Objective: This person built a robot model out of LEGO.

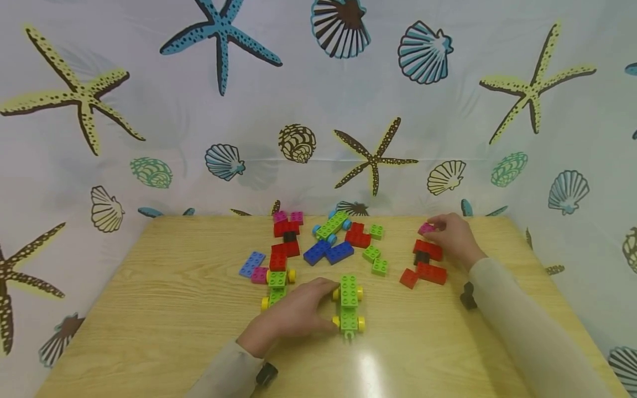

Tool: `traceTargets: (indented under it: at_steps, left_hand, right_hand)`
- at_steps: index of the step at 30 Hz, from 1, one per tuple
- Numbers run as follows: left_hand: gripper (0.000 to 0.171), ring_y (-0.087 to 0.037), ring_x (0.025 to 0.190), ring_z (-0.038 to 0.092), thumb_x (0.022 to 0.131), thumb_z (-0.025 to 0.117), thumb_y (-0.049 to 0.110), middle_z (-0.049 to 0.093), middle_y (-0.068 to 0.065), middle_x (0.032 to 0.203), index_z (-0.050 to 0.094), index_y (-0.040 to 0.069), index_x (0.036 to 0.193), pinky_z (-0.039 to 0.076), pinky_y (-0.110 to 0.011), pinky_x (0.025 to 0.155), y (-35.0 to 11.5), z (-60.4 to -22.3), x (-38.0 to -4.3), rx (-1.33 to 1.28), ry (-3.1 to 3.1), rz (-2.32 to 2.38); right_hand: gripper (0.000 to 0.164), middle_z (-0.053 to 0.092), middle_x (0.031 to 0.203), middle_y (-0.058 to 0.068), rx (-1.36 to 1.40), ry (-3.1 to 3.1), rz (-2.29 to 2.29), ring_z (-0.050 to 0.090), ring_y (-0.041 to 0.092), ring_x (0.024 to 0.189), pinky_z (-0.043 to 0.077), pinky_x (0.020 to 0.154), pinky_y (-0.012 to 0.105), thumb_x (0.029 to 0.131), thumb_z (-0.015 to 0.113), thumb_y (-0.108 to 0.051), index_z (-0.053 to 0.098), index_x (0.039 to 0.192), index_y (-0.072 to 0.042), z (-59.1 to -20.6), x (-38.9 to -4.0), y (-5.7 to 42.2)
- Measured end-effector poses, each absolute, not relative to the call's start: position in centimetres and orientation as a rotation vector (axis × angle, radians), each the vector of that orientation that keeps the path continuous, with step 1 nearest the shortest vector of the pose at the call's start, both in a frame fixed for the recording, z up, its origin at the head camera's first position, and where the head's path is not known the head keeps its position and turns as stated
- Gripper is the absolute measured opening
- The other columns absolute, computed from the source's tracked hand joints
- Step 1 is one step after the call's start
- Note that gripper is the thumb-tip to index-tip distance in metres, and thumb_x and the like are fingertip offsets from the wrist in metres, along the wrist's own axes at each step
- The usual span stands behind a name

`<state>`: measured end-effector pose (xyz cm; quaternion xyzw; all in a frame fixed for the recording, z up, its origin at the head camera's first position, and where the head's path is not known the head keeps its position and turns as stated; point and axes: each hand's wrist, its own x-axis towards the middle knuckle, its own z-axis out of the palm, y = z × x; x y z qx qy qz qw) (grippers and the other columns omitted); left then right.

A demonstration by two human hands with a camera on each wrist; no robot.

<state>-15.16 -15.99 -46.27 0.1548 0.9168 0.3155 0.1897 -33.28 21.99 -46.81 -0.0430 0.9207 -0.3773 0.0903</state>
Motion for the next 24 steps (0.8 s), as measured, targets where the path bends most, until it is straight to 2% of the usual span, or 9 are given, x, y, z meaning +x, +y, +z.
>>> traceTargets:
  at_steps: [6,12,19,24]
  left_hand:
    - [0.089,-0.038,0.164,0.046,0.092,0.092,0.032,0.052,-0.010,0.174,0.051,0.009,0.167,0.040,-0.060,0.135,-15.9,-46.2,-15.2,0.434,2.572,0.894]
    - [0.089,-0.038,0.164,0.045,0.092,0.092,0.032,0.050,-0.010,0.175,0.051,0.010,0.167,0.039,-0.060,0.135,-15.9,-46.0,-15.1,0.427,2.570,0.896]
    - [0.089,-0.038,0.164,0.046,0.092,0.092,0.031,0.051,-0.011,0.174,0.051,0.008,0.167,0.039,-0.060,0.135,-15.9,-45.8,-15.1,0.441,2.572,0.897]
    - [0.089,-0.038,0.164,0.046,0.091,0.092,0.031,0.052,-0.011,0.174,0.051,0.007,0.167,0.040,-0.060,0.135,-15.8,-45.9,-15.1,0.444,2.575,0.894]
  right_hand:
    - [0.046,0.065,0.145,0.025,-0.186,2.732,-1.168,0.063,0.042,0.131,0.057,0.119,0.055,0.108,0.074,-0.022,0.065,0.148,0.000,-46.0,-31.8,20.6]
    - [0.044,0.073,0.136,0.021,-0.301,2.765,-1.118,0.069,0.038,0.123,0.063,0.107,0.052,0.106,0.077,-0.025,0.071,0.143,-0.001,-45.3,-29.8,19.2]
    - [0.047,0.080,0.133,0.016,-0.448,2.756,-0.964,0.073,0.035,0.123,0.060,0.115,0.056,0.102,0.083,-0.035,0.076,0.137,-0.005,-45.0,-26.9,18.2]
    - [0.043,0.081,0.130,0.014,-0.530,2.764,-0.868,0.073,0.030,0.113,0.063,0.108,0.053,0.098,0.086,-0.031,0.079,0.132,-0.004,-44.9,-25.6,18.1]
